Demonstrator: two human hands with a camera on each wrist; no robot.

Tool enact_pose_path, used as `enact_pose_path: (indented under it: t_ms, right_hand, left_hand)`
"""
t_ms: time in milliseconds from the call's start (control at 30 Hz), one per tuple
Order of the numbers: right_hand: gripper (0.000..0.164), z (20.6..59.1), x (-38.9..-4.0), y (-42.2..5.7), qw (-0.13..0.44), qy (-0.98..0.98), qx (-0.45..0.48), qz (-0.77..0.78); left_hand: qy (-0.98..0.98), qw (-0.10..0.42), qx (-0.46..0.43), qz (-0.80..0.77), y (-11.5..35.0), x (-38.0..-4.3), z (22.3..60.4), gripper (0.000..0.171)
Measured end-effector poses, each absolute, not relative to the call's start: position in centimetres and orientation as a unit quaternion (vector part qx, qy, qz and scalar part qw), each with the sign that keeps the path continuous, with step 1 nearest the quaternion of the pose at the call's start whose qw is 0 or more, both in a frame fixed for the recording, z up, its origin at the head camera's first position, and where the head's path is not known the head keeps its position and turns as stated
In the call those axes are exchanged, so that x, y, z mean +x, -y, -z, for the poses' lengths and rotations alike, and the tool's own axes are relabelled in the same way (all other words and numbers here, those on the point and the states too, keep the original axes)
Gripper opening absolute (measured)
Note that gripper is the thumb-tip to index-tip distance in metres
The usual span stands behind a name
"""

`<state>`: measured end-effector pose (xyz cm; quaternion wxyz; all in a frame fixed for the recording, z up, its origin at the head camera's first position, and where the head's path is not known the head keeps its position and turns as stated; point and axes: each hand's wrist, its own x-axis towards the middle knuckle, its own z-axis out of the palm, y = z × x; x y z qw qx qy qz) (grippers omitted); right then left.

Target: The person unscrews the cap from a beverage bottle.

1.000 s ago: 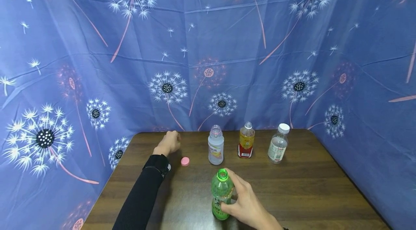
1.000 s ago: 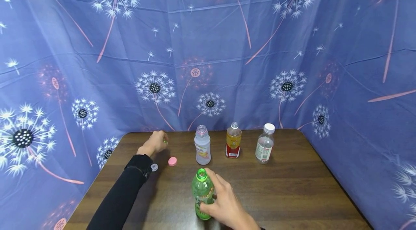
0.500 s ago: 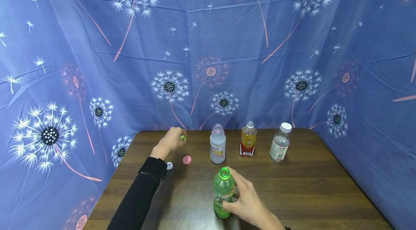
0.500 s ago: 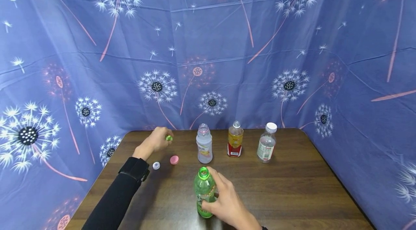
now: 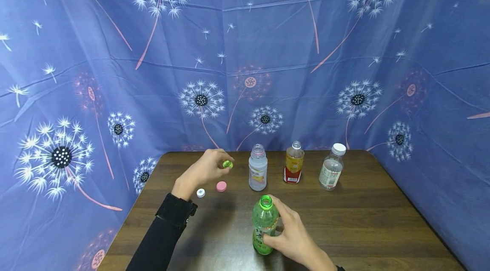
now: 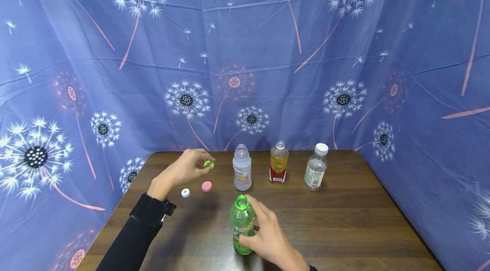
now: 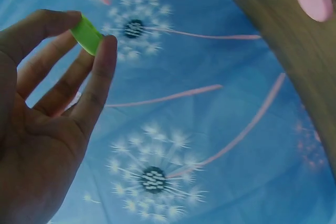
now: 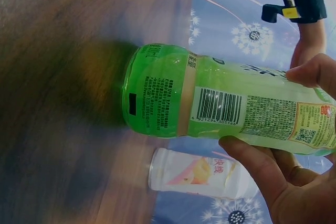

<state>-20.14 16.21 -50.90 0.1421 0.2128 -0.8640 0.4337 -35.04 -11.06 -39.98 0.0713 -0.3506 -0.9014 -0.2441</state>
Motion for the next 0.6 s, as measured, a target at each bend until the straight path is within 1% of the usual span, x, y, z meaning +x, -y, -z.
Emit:
enact_pose_path:
  t_ms: [167,367,600]
  right_hand:
    - [0.095,50.8,-20.2,-16.2,0.129,0.857,0.213,-0.450]
    - [0.092,51.0,-20.2,-16.2,0.100,0.844,0.216,-0.481]
    - [0.092,51.0,-20.2,-16.2,0.109,0.843,0.214,-0.481]
  left_hand:
    - [0.867,0.089,-0.409,0.270,10.2,-32.8,38.9,0.022]
    - [0.849,0.106,-0.448,0.259,9.1,-30.5,37.7,0.024]
    - [0.832,0.129,-0.502,0.198,7.0,-28.5,36.8,0.026]
